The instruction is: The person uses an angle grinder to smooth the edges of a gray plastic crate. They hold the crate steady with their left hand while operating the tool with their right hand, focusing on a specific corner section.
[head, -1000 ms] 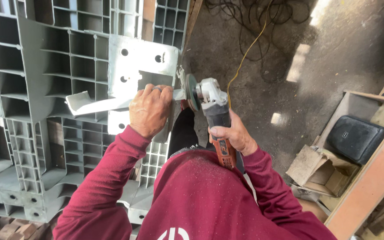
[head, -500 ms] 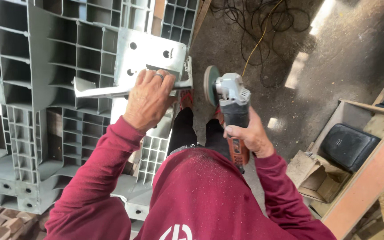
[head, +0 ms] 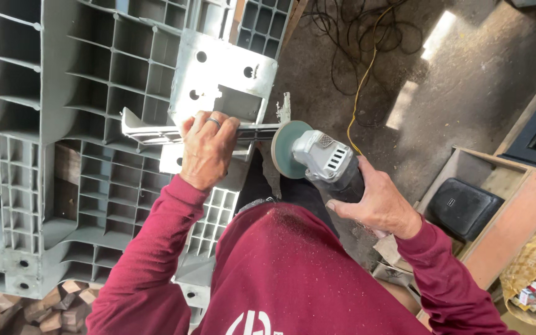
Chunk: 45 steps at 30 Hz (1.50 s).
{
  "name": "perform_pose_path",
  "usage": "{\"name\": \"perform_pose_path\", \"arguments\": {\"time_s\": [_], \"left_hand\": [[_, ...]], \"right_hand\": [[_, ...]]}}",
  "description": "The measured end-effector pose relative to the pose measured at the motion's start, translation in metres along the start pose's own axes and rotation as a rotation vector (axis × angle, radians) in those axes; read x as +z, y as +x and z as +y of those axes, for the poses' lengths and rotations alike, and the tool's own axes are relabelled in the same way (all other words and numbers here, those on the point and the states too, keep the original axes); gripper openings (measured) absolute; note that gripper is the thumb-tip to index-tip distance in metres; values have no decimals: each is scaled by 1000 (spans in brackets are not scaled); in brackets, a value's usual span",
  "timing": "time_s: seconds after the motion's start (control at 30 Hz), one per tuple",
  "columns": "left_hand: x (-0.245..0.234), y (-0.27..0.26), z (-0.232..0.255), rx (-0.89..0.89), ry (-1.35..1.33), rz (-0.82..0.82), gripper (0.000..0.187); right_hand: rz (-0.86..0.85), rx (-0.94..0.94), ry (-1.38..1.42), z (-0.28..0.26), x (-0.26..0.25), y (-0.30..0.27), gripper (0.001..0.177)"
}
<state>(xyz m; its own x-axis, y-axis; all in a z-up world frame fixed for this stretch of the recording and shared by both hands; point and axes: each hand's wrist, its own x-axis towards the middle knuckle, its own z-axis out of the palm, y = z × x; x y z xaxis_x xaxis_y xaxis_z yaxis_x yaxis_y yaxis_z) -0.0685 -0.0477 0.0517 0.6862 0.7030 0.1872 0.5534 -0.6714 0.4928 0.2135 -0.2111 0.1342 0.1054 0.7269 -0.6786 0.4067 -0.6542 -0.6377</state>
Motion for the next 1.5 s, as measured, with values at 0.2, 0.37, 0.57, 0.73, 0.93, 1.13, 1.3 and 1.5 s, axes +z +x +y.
{"name": "perform_pose_path", "arguments": {"time_s": [0.2,0.37,0.57,0.73,0.93,1.13,1.3,1.5], "left_hand": [[-2,-2,-1,35,23,-16,20],[1,-5,-3,68,34,19,22],[-2,-6,-3,44,15,27,25],[-1,1,1,62,63,120,24],[10,16,5,63,195,196,22],[8,9,6,64,211,163,23],[3,14,-6,127,220,189,24],[33,7,-16,157,142,49,52]], "right_hand": [[-60,272,-112,-34,-8,-2,83],[-43,187,-107,-35,-19,3,76],[119,-33,-34,15,-22,23,79],[71,-121,338,52,0,24,95],[114,-205,472,62,45,28,93],[127,-190,555,62,46,31,86],[1,-89,847,62,42,28,71],[-45,-145,1000,76,39,24,60]]}}
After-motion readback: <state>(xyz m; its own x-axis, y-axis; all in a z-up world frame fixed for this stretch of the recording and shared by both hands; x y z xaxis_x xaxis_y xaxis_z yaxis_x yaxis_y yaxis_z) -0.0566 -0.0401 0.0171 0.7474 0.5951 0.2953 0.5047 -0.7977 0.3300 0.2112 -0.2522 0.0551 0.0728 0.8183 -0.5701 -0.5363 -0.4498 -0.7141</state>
